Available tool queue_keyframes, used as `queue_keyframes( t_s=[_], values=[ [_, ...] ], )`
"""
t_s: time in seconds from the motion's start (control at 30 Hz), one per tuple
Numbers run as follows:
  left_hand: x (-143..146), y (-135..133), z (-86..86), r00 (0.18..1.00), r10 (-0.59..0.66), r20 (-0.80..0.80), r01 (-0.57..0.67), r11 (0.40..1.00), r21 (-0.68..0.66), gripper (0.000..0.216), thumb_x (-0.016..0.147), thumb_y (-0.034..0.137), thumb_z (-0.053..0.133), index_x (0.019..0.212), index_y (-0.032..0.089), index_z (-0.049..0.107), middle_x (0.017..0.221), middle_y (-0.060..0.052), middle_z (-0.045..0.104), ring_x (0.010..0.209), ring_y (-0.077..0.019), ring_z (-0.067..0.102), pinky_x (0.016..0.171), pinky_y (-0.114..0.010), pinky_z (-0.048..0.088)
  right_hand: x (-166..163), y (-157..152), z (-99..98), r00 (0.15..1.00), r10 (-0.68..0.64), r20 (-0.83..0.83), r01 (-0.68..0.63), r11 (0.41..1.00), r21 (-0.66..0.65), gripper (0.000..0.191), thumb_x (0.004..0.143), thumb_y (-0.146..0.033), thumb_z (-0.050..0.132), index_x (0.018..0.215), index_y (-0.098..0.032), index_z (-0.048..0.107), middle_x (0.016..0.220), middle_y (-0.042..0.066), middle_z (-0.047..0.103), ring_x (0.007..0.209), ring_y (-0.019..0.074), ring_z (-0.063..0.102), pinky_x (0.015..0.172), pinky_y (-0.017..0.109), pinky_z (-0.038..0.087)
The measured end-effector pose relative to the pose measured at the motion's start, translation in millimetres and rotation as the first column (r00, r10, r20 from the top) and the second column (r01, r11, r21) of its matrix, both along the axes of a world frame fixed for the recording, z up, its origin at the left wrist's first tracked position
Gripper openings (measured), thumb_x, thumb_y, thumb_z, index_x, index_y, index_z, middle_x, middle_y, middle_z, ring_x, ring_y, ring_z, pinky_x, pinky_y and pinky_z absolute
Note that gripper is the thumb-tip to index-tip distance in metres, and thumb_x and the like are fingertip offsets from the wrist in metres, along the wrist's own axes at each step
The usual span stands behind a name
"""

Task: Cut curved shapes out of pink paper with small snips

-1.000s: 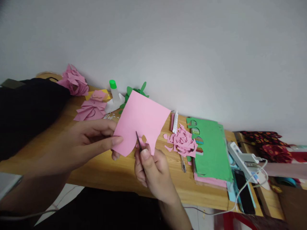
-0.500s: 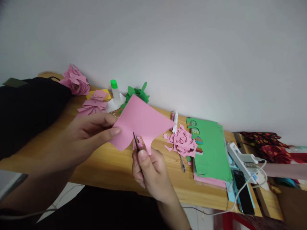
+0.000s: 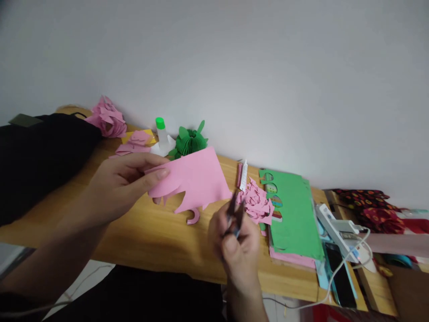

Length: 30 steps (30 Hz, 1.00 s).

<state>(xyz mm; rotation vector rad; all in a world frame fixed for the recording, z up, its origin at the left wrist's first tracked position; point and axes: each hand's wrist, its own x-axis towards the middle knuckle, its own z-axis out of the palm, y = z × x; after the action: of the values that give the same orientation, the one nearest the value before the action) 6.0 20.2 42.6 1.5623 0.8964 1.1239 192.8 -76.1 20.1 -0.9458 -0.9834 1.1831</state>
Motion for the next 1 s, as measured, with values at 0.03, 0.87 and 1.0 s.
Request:
queue_keyframes(
  t_s=[0.03, 0.87, 1.0],
  values=[
    [0.0, -0.1, 0.1, 0.999, -0.038, 0.015, 0.038, 0.999, -0.011, 0.008, 0.082, 0.023, 0.066, 0.081, 0.018, 0.072, 0.067, 0.001, 0.068, 0.053, -0.0093, 0.059, 0.045, -0.017, 0.043, 1.4, 4.8, 1.7, 0.981, -0.186, 0.048, 0.184, 0.982, 0.043, 0.033, 0.078, -0.048, 0.074, 0.076, -0.021, 0.055, 0.051, -0.009, 0.038, 0.037, 0.0048, 0.03, 0.032, 0.016, 0.021],
    [25.5, -13.4, -16.1, 0.9, 0.057, 0.432, 0.125, 0.916, -0.382, 0.012, 0.08, 0.028, 0.071, 0.079, 0.016, 0.068, 0.074, -0.004, 0.077, 0.073, -0.02, 0.075, 0.056, -0.022, 0.054, -17.5, -2.2, -1.5, 0.982, -0.125, 0.144, 0.129, 0.991, -0.022, 0.04, 0.089, -0.055, 0.057, 0.074, -0.019, 0.059, 0.051, -0.005, 0.042, 0.038, 0.0062, 0.034, 0.032, 0.017, 0.024],
    [25.5, -16.3, -14.1, 0.883, 0.049, 0.467, 0.158, 0.906, -0.393, 0.01, 0.079, 0.026, 0.073, 0.082, 0.017, 0.071, 0.079, -0.003, 0.077, 0.07, -0.0153, 0.073, 0.063, -0.022, 0.056, -27.1, -5.0, -5.4, 0.984, 0.178, -0.021, -0.178, 0.956, -0.232, 0.04, 0.097, -0.054, 0.044, 0.085, -0.018, 0.058, 0.049, -0.008, 0.041, 0.035, 0.0039, 0.029, 0.033, 0.014, 0.027]
  ],
)
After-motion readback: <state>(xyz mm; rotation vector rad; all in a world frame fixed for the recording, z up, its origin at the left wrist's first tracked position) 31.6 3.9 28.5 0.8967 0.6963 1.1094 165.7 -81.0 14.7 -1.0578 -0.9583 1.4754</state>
